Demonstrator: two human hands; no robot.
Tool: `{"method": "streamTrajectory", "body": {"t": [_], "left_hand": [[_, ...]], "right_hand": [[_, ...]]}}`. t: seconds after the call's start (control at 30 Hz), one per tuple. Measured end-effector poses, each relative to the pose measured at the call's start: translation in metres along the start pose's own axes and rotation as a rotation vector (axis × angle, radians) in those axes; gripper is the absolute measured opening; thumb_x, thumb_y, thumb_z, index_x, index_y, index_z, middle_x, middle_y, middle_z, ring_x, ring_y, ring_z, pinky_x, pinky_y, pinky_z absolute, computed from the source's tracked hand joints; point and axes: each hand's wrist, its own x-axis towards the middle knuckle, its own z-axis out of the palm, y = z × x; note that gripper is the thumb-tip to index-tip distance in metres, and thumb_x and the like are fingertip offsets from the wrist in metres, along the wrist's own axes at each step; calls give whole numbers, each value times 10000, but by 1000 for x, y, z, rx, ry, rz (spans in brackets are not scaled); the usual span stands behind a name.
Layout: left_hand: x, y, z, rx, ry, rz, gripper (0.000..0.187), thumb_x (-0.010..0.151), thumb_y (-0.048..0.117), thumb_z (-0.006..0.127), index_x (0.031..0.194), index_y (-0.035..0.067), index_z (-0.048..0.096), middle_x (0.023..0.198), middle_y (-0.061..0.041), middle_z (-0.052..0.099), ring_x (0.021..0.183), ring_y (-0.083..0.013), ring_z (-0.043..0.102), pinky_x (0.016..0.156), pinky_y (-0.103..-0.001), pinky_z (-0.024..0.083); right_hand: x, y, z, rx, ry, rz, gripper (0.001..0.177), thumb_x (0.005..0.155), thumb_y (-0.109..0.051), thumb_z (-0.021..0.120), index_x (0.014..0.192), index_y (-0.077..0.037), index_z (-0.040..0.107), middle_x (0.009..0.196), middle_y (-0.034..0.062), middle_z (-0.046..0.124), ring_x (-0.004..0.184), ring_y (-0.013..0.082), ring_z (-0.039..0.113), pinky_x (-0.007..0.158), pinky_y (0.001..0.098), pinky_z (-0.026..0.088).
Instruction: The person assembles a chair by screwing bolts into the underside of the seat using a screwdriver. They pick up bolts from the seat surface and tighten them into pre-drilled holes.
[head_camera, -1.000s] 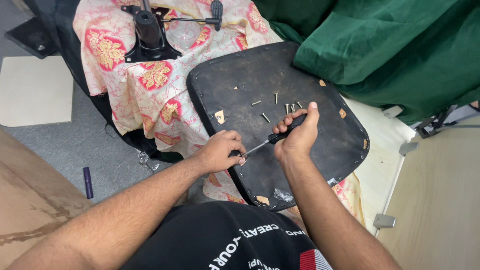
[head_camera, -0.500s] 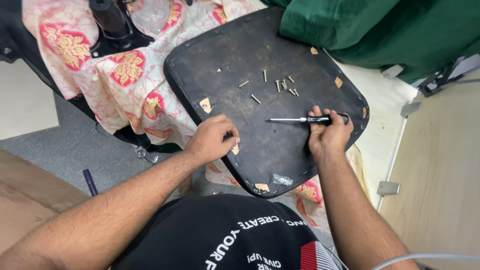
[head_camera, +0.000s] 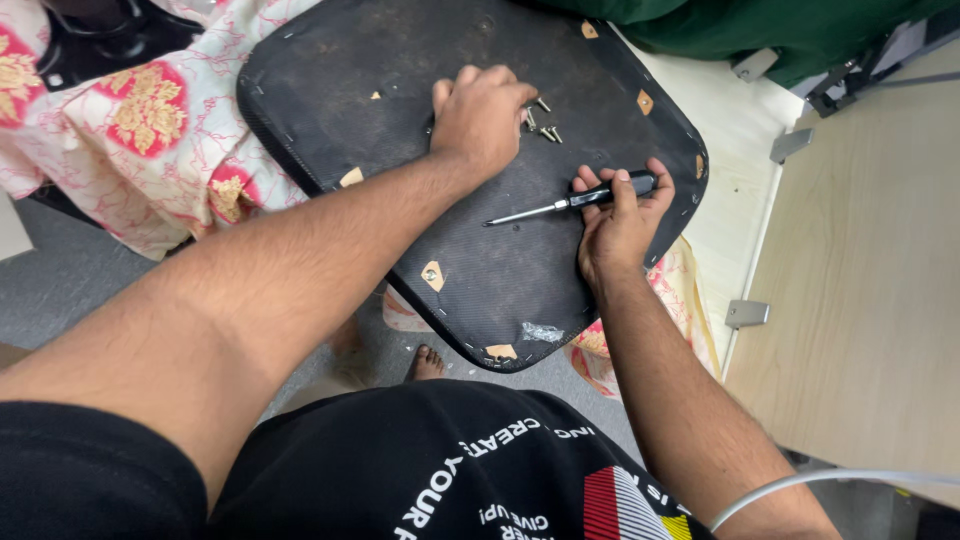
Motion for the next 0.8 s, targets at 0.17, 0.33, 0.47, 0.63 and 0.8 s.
{"method": "streamTrajectory", "body": {"t": [0.17,0.33,0.47,0.63,0.8], "left_hand": [[51,4,24,181,-207,-54,215,908,202,708,1087,285,791,1137,19,660,1160,-238,530,1020,-545,288],[75,2,45,255,-337,-74,83,940,259,739,980,282,808,985,39,686,1099,-187,569,1091,-561,265],[75,0,58,284,-236,-5,43,902,249,755,910,265,794,897,38,671,1021,-180,588,1095,-609,217],[65,5,44,109,-60,34,121,937,307,721,849,226,740,817,44,677,973,-165,609,1085,-611,210],[9,12,7,-198,179,134,101,986,245,729,964,169,668,872,46,695,935,-188,651,987,-519,332]], "right_hand": [[2,1,0,-2,-7,-26,462,1043,-57,552,1415,-186,309,1092,165,594,966,326,724,834,463,649],[0,-1,4,-17,-2,-23,468,1043,-61,544,1425,-174,298,1086,170,601,961,318,730,839,455,658],[-3,-6,6,-36,10,-11,461,1049,-65,533,1427,-171,290,1082,170,607,965,302,736,844,436,663],[-5,-8,8,-37,3,-3,458,1050,-68,526,1427,-170,286,1079,167,606,967,293,734,850,428,664],[-4,-7,6,0,-16,9,456,1051,-53,522,1425,-180,293,1083,167,600,972,304,729,846,434,656]]}}
